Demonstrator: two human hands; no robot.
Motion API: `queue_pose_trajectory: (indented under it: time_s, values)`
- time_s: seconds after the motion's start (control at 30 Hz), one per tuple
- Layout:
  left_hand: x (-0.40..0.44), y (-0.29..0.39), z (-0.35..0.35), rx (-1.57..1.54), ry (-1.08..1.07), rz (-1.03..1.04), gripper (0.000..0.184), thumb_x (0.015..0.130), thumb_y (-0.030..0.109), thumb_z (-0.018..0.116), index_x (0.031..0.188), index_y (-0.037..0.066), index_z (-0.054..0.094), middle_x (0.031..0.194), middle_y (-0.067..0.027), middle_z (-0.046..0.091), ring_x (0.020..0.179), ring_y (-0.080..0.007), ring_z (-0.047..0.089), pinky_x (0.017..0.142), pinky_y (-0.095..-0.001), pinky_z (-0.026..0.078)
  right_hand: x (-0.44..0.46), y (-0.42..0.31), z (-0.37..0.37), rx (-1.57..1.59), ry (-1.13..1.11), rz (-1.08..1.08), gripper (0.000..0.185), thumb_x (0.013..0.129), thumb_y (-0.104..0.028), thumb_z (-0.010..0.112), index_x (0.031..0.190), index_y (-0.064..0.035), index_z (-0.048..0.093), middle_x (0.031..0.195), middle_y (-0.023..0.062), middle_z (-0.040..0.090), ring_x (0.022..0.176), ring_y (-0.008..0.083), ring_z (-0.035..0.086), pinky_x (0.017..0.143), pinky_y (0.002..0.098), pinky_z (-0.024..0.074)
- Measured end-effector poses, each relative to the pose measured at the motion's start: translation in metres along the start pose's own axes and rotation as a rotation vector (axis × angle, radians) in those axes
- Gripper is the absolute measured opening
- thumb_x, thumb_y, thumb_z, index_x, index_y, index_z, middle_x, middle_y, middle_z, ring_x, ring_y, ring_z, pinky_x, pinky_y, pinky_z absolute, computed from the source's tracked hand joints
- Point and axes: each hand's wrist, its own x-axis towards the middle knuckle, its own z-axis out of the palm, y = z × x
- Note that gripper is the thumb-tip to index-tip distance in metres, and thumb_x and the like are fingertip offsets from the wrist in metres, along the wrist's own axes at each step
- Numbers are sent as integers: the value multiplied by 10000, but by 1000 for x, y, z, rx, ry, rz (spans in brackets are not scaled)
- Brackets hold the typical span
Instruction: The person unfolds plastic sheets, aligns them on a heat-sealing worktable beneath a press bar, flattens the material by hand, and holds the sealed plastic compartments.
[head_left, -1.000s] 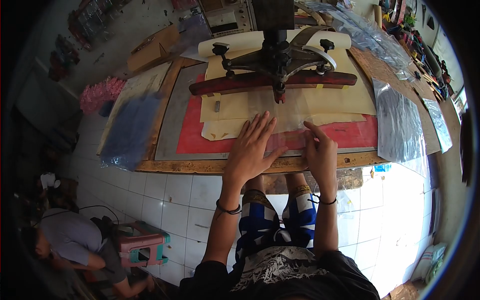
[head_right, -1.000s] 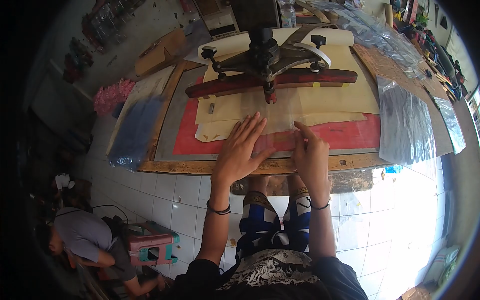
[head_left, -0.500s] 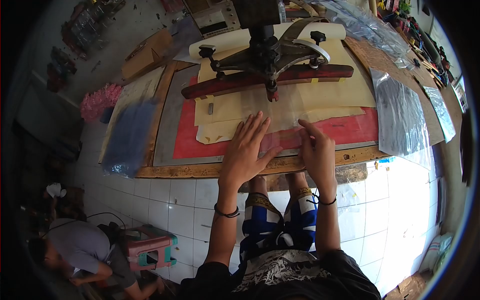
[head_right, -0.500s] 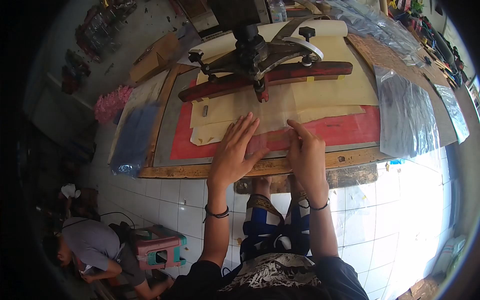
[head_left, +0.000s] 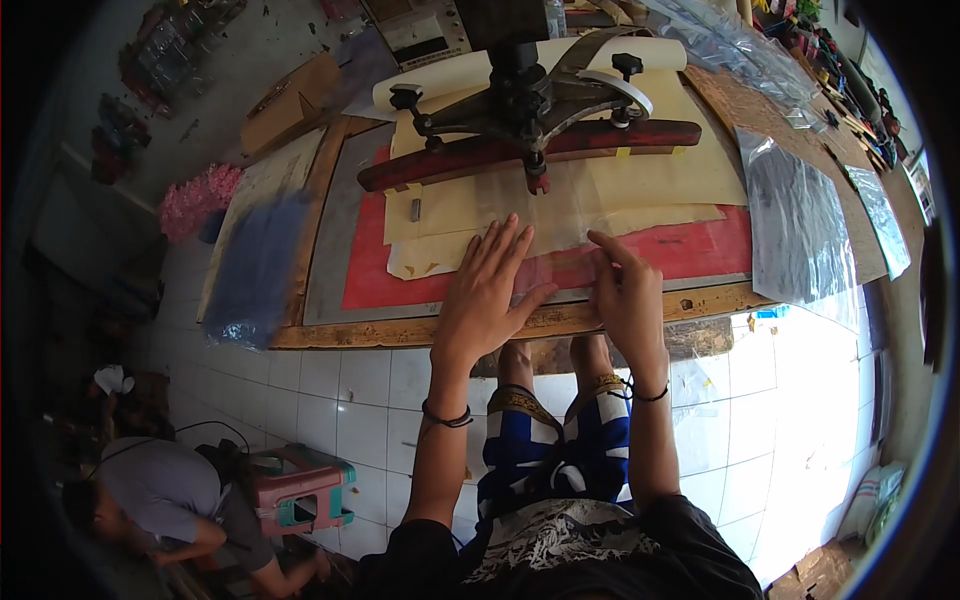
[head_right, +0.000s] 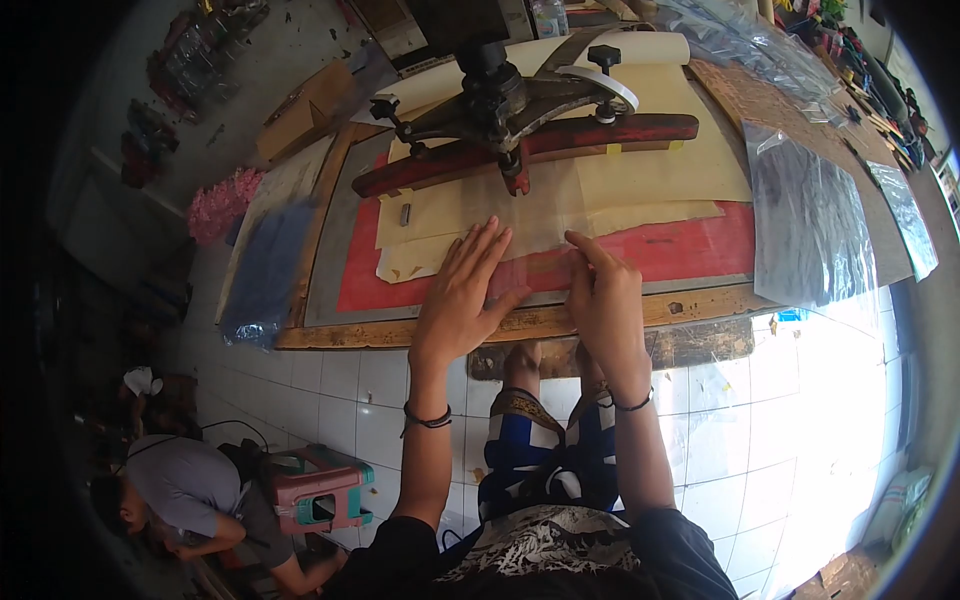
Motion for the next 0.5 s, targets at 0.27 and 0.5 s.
queue_pose_trajectory:
  time_s: [0.27,0.5]
  values:
    - [-1,-1,1,10,-3,-5,787,966,424,701,1604,94,379,1669,-160,356,1532,-361,347,1270,-489,283,0,3,0,-4,13,-27,215,984,-31,618,1157,34,730,796,257,705,679,365,717,641,415,541]
    - [0,-2,1,-4,2,10,784,971,430,693,1604,91,378,1670,-168,350,1533,-368,343,1271,-494,279,0,2,1,-9,23,-31,218,980,-29,623,1160,35,729,808,261,706,691,369,718,648,414,542]
